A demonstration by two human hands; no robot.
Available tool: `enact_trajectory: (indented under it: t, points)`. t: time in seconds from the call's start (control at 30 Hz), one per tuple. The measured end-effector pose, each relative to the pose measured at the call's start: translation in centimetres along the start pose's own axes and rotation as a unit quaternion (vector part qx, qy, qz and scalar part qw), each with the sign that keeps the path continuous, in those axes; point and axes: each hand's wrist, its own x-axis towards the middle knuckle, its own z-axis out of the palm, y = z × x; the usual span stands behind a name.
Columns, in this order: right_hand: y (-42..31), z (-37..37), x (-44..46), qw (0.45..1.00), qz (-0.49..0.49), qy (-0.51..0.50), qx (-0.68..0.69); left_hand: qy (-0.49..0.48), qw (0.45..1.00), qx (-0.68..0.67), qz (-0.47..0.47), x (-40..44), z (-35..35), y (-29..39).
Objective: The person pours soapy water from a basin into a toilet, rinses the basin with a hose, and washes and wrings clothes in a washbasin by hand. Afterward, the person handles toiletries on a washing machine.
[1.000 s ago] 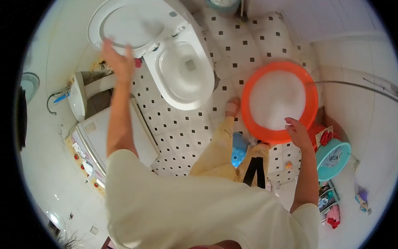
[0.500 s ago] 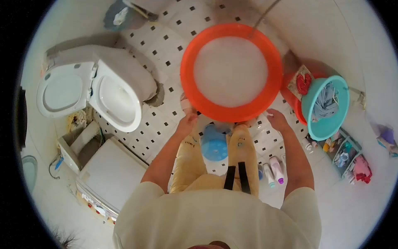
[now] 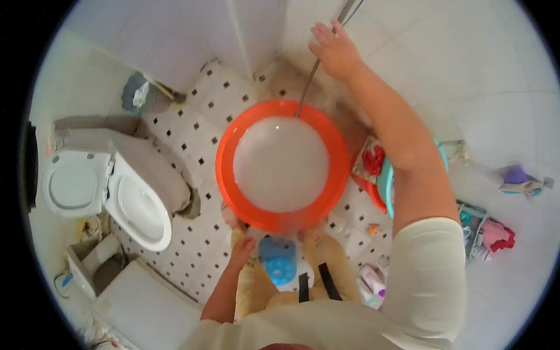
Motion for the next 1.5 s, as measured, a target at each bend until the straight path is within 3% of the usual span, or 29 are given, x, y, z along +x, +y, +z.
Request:
enact_trajectory:
  t: [0.1,0.17,0.23,0.3,0.4,0.5,0.57,0.63,0.77,0.93,1.07,1.2,1.23,1.27,1.33,1.43,1.5]
  points:
    - [3.0,-1.3,2.6,0.969,0.109,-0.176,-0.132,0.039,0.998,0.000,0.040,-1.0,-2.9,-0.8]
    - [4.5,-1.1,1.9,0.948,0.137,-0.230,-0.170,0.068,0.996,-0.047,0.030,-1.7,-4.6,-1.1]
    - [5.3,-0.5,-0.1,0.900,0.127,-0.369,-0.194,0.082,0.994,-0.068,0.024,-2.4,-6.1,-1.6]
    - [5.6,-2.6,-1.1,0.920,0.147,-0.353,-0.079,0.089,0.994,-0.059,0.025,-2.6,-7.5,-2.6]
    - [4.9,-10.3,1.1,0.943,0.247,-0.212,0.074,0.093,0.992,-0.087,0.017,-3.2,-8.3,-2.6]
    - [7.0,-18.3,3.8,0.951,0.273,-0.106,0.098,0.079,0.994,-0.067,0.024,-4.3,-8.7,-1.0]
    - [10.1,-23.5,5.2,0.927,0.353,-0.045,0.118,0.079,0.995,-0.052,0.043,-4.1,-8.7,-0.2]
    - [14.2,-28.4,6.1,0.921,0.374,0.055,0.100,0.081,0.993,-0.059,0.062,-5.0,-8.4,1.8]
    - [23.5,-36.1,6.3,0.868,0.467,0.158,0.047,0.061,0.992,-0.054,0.096,-6.8,-8.1,4.8]
    - [29.6,-38.1,3.9,0.812,0.555,0.177,0.037,0.062,0.992,-0.036,0.107,-8.1,-7.9,6.4]
    - [31.7,-34.2,1.5,0.768,0.616,0.106,0.138,0.056,0.993,-0.053,0.092,-8.6,-8.5,6.0]
    - [29.4,-29.1,-2.6,0.827,0.531,0.107,0.152,0.072,0.995,0.039,0.056,-5.9,-9.1,3.4]
    - [27.6,-28.6,-3.2,0.842,0.515,0.134,0.089,0.047,0.996,0.071,0.034,-5.6,-9.5,3.5]
    - [24.6,-28.9,-3.8,0.855,0.494,0.155,0.033,0.055,0.990,0.066,0.111,-4.0,-9.5,1.5]
    - [15.3,-29.0,-4.3,0.849,0.457,0.252,0.085,0.047,0.990,0.072,0.107,-3.6,-8.6,2.7]
    - [0.6,-21.5,-9.3,0.900,0.347,0.174,0.198,0.032,0.995,0.084,0.033,-1.2,-7.0,4.8]
    - [-10.4,-14.4,-14.1,0.830,0.361,-0.055,0.423,0.048,0.991,0.119,0.033,3.5,-6.1,4.0]
